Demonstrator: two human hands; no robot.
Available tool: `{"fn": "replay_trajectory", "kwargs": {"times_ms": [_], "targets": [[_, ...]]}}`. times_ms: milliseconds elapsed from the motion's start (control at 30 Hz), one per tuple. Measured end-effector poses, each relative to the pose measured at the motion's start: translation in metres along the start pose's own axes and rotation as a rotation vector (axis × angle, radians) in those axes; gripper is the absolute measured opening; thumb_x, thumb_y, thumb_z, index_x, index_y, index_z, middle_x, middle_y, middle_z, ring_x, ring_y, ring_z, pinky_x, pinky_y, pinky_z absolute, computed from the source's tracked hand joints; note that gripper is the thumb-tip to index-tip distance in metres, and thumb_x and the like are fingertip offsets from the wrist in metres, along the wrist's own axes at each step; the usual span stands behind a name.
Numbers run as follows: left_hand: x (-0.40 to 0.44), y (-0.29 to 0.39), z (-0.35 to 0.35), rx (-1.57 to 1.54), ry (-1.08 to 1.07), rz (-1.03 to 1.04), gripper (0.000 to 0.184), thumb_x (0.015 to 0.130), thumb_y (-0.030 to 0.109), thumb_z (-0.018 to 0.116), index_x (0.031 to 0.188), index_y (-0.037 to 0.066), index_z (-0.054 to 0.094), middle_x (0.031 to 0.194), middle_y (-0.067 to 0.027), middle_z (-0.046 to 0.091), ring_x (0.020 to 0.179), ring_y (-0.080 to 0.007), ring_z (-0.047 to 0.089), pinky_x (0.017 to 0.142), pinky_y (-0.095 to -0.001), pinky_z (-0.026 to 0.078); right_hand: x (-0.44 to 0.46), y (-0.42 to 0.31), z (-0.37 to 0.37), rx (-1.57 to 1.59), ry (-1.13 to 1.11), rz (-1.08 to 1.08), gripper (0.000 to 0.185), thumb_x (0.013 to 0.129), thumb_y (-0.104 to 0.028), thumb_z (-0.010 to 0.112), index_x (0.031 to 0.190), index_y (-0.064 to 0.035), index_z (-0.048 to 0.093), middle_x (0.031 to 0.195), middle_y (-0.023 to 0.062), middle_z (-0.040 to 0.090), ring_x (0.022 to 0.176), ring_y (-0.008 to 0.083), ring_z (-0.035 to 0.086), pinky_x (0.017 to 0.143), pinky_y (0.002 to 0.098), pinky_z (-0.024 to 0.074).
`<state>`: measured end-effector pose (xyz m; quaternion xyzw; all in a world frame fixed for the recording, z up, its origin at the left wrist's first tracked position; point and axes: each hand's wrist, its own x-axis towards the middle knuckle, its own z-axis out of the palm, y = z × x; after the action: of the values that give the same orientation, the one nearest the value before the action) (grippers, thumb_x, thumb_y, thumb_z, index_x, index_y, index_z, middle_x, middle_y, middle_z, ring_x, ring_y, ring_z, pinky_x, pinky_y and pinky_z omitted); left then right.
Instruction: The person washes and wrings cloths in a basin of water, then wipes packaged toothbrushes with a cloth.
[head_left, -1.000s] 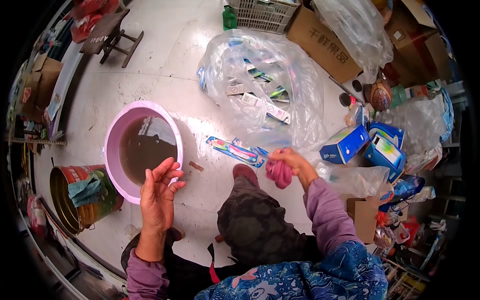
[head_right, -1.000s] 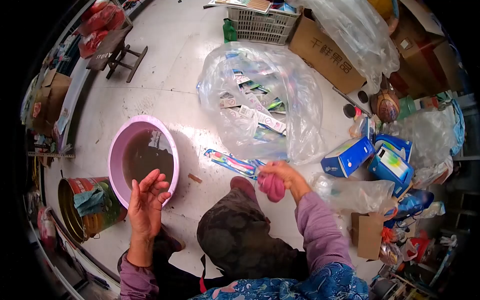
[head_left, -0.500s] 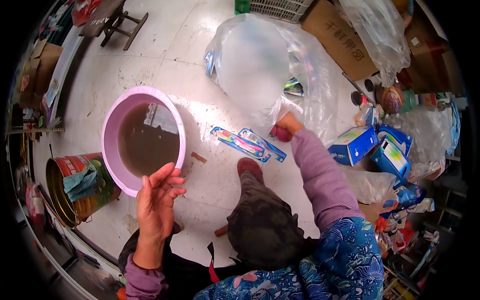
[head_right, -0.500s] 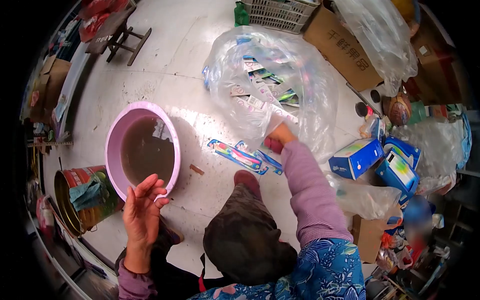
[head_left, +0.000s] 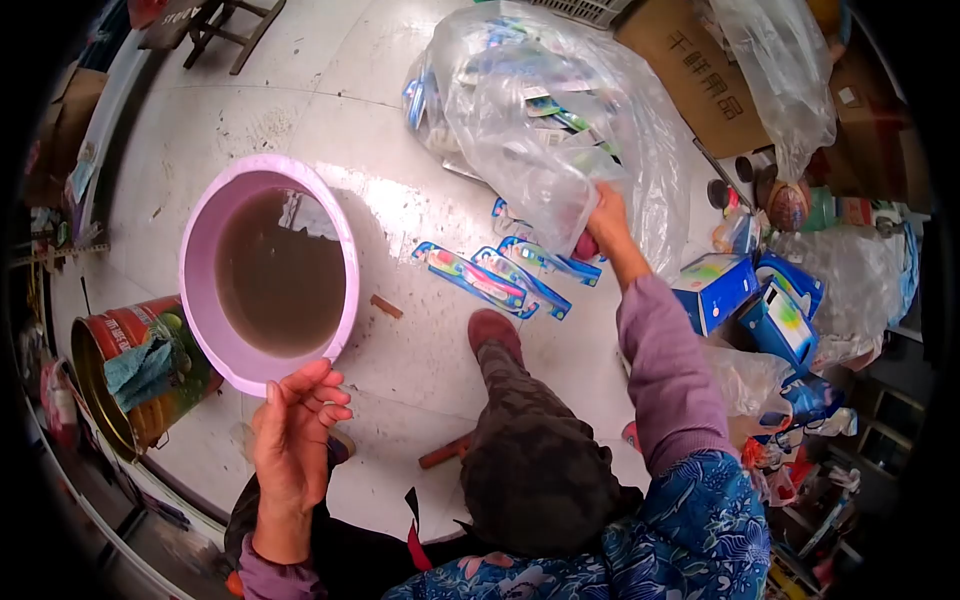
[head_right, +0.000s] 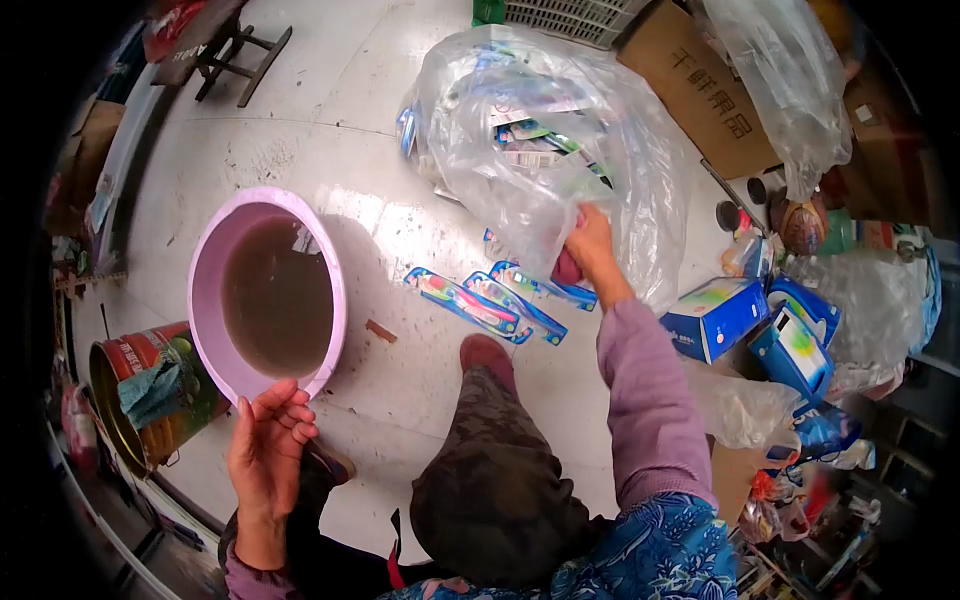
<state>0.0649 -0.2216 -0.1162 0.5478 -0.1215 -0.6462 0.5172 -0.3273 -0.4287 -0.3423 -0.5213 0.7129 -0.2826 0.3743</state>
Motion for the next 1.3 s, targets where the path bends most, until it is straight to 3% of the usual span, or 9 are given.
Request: {"fn": "replay_trajectory", "kwargs": {"times_ms": [100,200,300,533,967,1167,1233,1267,1300], "targets": [[-0.001,-0.004,0.002,0.030,-0.002,-0.037,0.055,0.097,0.041,0.038,0.116,-0.008,0.053,0.106,-0.0173,0.060,0.089,-0.0211,0.058,0.078,-0.0333,0.049,-0.043,0.028,0.016,-0.007,-0.126,0.060,0.033,0.074,-0.022,0.063,0.101,-0.0037,0.064,0.095,0.0175,0.066,0.090,0.0308,0.063,0.078,0.0363,0.0473],[-0.001,-0.005,0.002,0.036,-0.013,-0.057,0.054,0.097,0.040,0.039,0.116,-0.008,0.053,0.104,-0.0175,0.060,0.088,-0.0214,0.059,0.078,-0.0336,0.049,-0.072,-0.002,0.017,-0.592,-0.185,0.187,0.040,0.070,-0.014,0.060,0.110,-0.0074,0.058,0.092,0.0153,0.066,0.092,0.0370,0.061,0.079,0.0413,0.0480],[-0.003,-0.004,0.003,0.034,-0.018,-0.056,0.054,0.097,0.040,0.039,0.115,-0.009,0.054,0.103,-0.0178,0.061,0.087,-0.0214,0.059,0.079,-0.0342,0.048,-0.058,0.027,0.018,-0.639,-0.354,0.292,0.048,0.069,-0.010,0.060,0.116,-0.0060,0.051,0.097,0.0158,0.065,0.093,0.0363,0.061,0.078,0.0424,0.0479],[-0.002,-0.003,0.006,0.066,-0.023,-0.060,0.053,0.098,0.041,0.036,0.114,-0.006,0.055,0.102,-0.0150,0.061,0.086,-0.0193,0.058,0.079,-0.0326,0.046,-0.073,0.065,0.042,-0.943,-0.192,0.043,0.040,0.073,-0.014,0.064,0.111,-0.0034,0.054,0.105,0.0181,0.057,0.093,0.0329,0.062,0.074,0.0449,0.0507],[-0.005,-0.003,0.006,0.081,-0.048,-0.028,0.052,0.098,0.039,0.038,0.113,-0.007,0.055,0.100,-0.0154,0.061,0.084,-0.0196,0.058,0.078,-0.0331,0.046,-0.098,0.048,0.038,-0.945,-0.178,0.025,0.021,0.079,-0.020,0.057,0.083,-0.0017,0.067,0.092,0.0168,0.064,0.081,0.0347,0.064,0.071,0.0442,0.0508],[-0.009,-0.002,0.010,0.114,-0.063,-0.029,0.044,0.097,0.032,0.045,0.112,-0.008,0.056,0.100,-0.0142,0.062,0.085,-0.0180,0.059,0.078,-0.0311,0.048,-0.112,0.001,0.023,-0.693,-0.241,-0.216,0.021,0.076,-0.023,0.061,0.078,-0.0030,0.067,0.079,0.0171,0.065,0.077,0.0331,0.064,0.069,0.0422,0.0496],[-0.009,-0.003,0.012,0.170,-0.053,-0.050,0.041,0.095,0.029,0.049,0.112,-0.008,0.056,0.099,-0.0138,0.062,0.085,-0.0168,0.059,0.078,-0.0301,0.048,-0.114,-0.027,0.025,-0.497,-0.411,-0.336,0.022,0.074,-0.025,0.066,0.075,-0.0029,0.066,0.068,0.0159,0.062,0.068,0.0255,0.064,0.064,0.0359,0.0485],[-0.008,-0.007,0.009,0.166,-0.069,-0.046,0.041,0.094,0.027,0.053,0.116,-0.007,0.054,0.104,-0.0126,0.061,0.091,-0.0163,0.059,0.081,-0.0294,0.047,-0.110,-0.037,0.029,-0.334,-0.569,-0.196,0.020,0.077,-0.021,0.068,0.076,-0.0010,0.067,0.067,0.0078,0.063,0.062,0.0132,0.058,0.060,0.0280,0.0459],[-0.004,-0.013,0.009,0.162,-0.055,-0.022,0.041,0.094,0.027,0.053,0.116,-0.007,0.054,0.104,-0.0126,0.061,0.091,-0.0163,0.059,0.081,-0.0294,0.047,-0.109,-0.065,0.032,-0.331,-0.576,-0.225,0.020,0.077,-0.021,0.068,0.076,-0.0010,0.067,0.067,0.0078,0.063,0.062,0.0132,0.058,0.060,0.0280,0.0459]]}}
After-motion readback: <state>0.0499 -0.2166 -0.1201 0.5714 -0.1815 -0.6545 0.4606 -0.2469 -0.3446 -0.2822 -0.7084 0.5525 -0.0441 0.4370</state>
